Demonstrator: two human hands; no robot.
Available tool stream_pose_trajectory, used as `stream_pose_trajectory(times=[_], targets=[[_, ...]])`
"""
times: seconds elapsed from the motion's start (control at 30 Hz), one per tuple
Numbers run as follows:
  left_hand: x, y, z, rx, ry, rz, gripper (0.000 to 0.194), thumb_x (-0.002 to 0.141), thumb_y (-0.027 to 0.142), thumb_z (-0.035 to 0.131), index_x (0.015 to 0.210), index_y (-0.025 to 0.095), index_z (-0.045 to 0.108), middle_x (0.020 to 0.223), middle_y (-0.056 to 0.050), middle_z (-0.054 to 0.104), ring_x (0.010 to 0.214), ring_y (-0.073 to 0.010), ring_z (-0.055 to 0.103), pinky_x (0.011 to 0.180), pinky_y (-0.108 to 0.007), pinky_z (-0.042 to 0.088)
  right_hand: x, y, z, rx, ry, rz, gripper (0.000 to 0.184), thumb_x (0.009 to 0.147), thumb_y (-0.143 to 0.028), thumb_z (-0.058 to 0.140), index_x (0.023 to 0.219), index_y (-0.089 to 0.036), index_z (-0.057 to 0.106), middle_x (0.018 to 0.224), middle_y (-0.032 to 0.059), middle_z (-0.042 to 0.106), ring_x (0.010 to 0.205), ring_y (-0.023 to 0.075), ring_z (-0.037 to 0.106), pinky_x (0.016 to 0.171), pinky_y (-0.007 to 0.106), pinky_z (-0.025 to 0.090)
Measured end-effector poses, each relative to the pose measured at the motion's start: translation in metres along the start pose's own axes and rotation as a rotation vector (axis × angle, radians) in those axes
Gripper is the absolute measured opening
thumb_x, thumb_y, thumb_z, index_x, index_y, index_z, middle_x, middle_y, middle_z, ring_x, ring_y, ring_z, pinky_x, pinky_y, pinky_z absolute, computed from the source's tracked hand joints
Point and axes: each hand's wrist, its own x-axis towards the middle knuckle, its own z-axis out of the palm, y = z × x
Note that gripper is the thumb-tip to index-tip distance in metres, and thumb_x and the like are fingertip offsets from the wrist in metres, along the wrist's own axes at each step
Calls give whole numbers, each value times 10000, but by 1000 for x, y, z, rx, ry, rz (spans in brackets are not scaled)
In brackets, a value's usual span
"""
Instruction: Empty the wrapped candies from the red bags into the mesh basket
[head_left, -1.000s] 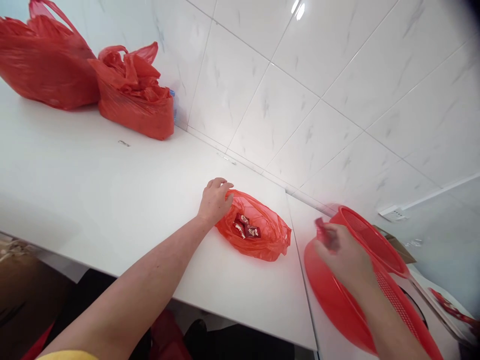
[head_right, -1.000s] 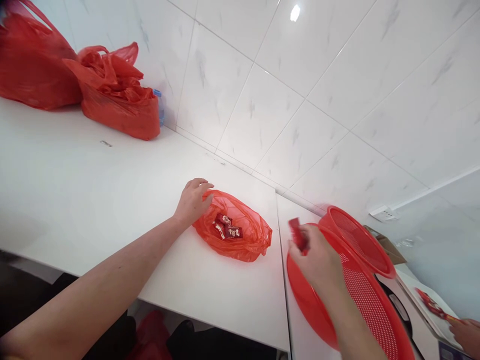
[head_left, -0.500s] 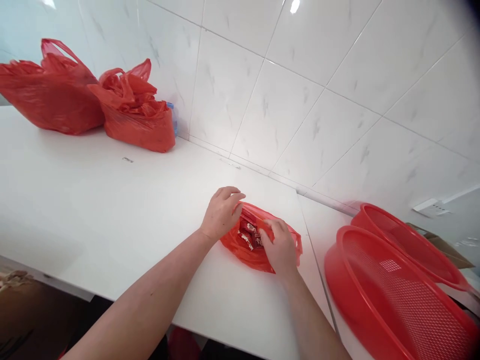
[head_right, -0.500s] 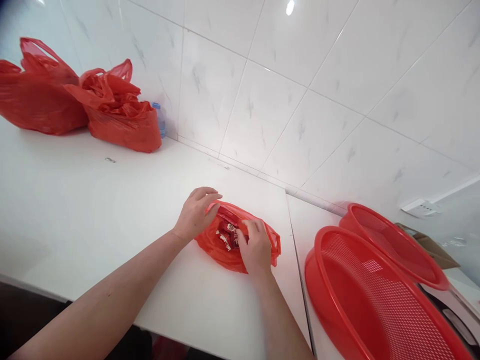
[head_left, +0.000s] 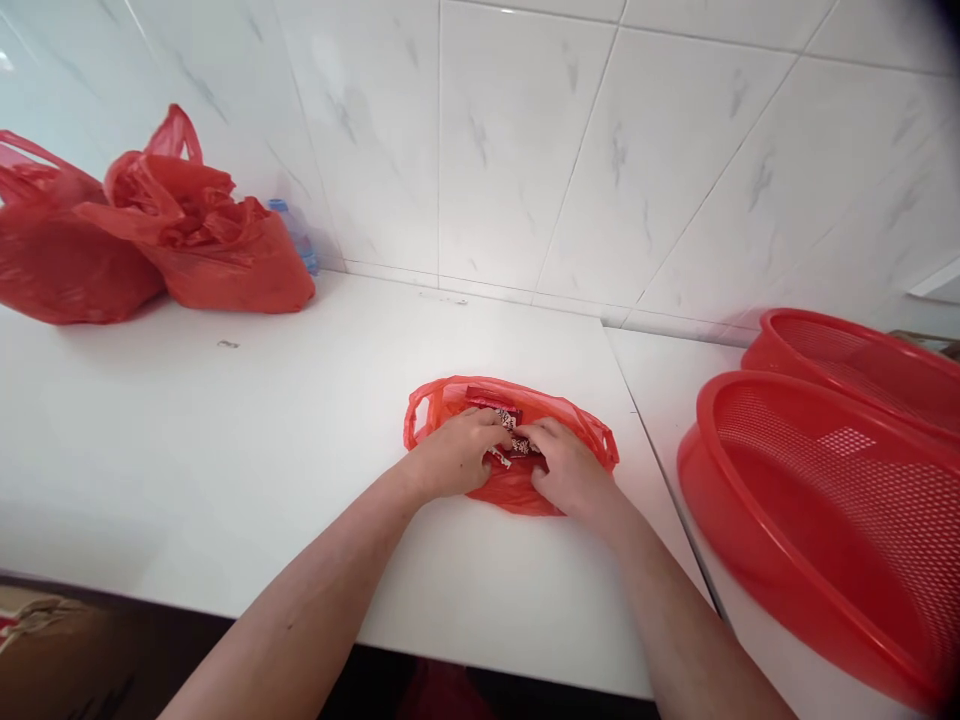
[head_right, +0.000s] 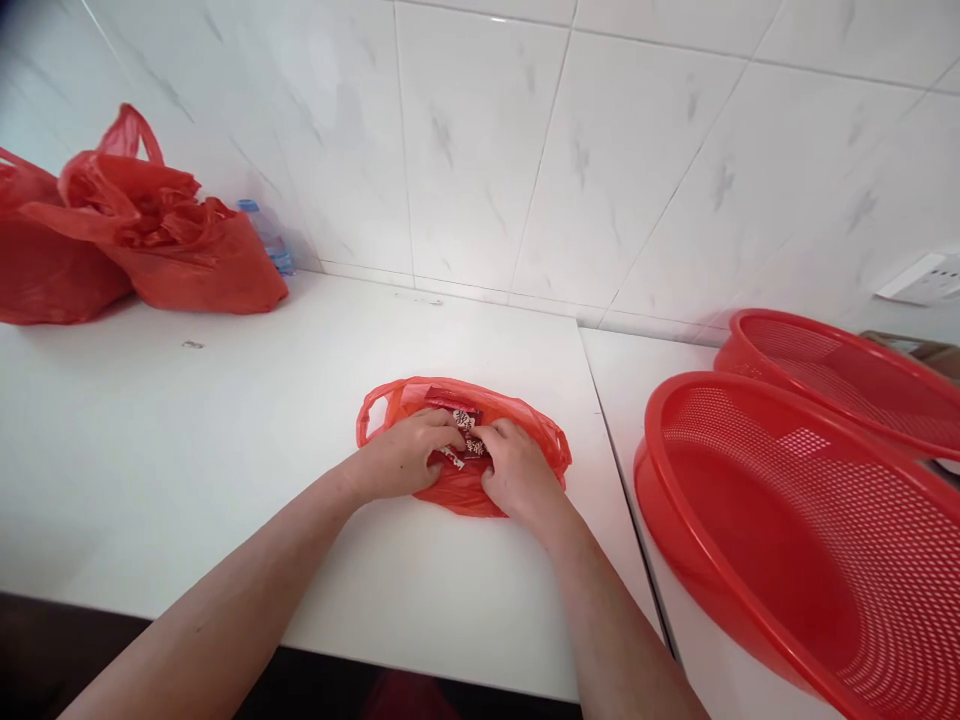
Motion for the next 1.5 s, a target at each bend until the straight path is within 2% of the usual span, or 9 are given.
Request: stream_pose_trajectory(times=[0.23, 0.37, 0.47, 0.6, 0.7, 0.97, 1.13, 1.27, 1.5], targets=[[1, -7, 4, 66, 47, -133, 280, 699, 101, 560, 933, 241, 626, 928, -44, 626, 876, -222, 577, 691, -343, 491, 1, -3, 0, 78, 94, 91, 399, 671, -2, 468, 962, -243, 596, 974, 20, 592, 904, 173, 548, 738, 307, 450], [0, -8, 4, 47, 39, -184, 417, 665, 275, 703, 1070, 253, 604, 1027, -56, 614, 949, -254, 562, 748, -378, 496, 2, -3, 0, 214, 179, 174, 406, 638, -34, 478, 973, -251, 552, 1037, 14, 574, 877, 163, 554, 717, 304, 462], [-1, -7, 4, 29, 28, -194, 476, 662, 359, 717, 1112, 262, 593, 1047, -59, 616, 970, -268, 559, 755, -386, 497, 2, -5, -1, 330, 270, 185, 349, 658, -87, 486, 964, -248, 533, 1035, 13, 568, 870, 162, 561, 729, 312, 472], [-1, -4, 0, 0, 23, -194, 412, 700, 315, 681, 1104, 275, 611, 1040, -50, 622, 967, -252, 564, 767, -378, 495, 2, -10, -6, 500, 347, 187, 212, 719, -179, 491, 914, -248, 539, 946, -4, 606, 827, 156, 575, 735, 313, 482], [1, 1, -4, -61, 45, -197, 384, 713, 305, 673, 1092, 281, 620, 1058, -44, 622, 990, -242, 557, 795, -377, 491, 3, -12, -10, 665, 374, 230, 239, 749, -227, 495, 978, -264, 553, 983, -4, 626, 868, 157, 596, 746, 308, 489], [5, 10, -10, -480, 244, -356, 313, 754, 378, 652, 1037, 244, 630, 1013, -49, 650, 899, -201, 594, 802, -361, 492, 8, -8, -7, 1312, 247, 301, 240, 767, -299, 487, 969, -230, 597, 910, 16, 666, 693, 153, 628, 542, 256, 474], [8, 14, -9, -821, 323, -355, 279, 766, 381, 648, 999, 228, 646, 995, -49, 673, 936, -210, 610, 831, -349, 484, 4, -17, -9, 1493, 128, 271, 244, 787, -305, 537, 1001, -213, 610, 914, 33, 663, 657, 130, 609, 526, 236, 461], [8, 17, -6, -951, 329, -387, 289, 806, 401, 600, 1031, 228, 650, 1004, -50, 681, 923, -210, 619, 821, -342, 482, 2, -22, -6, 1509, 95, 222, 236, 822, -375, 537, 992, -229, 610, 937, 24, 650, 726, 137, 609, 586, 249, 482], [9, 14, -2, -992, 319, -454, 325, 814, 417, 584, 1057, 211, 645, 970, -48, 689, 866, -190, 640, 800, -330, 494, 5, -16, 7, 1254, 116, 242, 207, 786, -310, 589, 985, -258, 608, 913, -1, 657, 775, 156, 624, 629, 271, 496]])
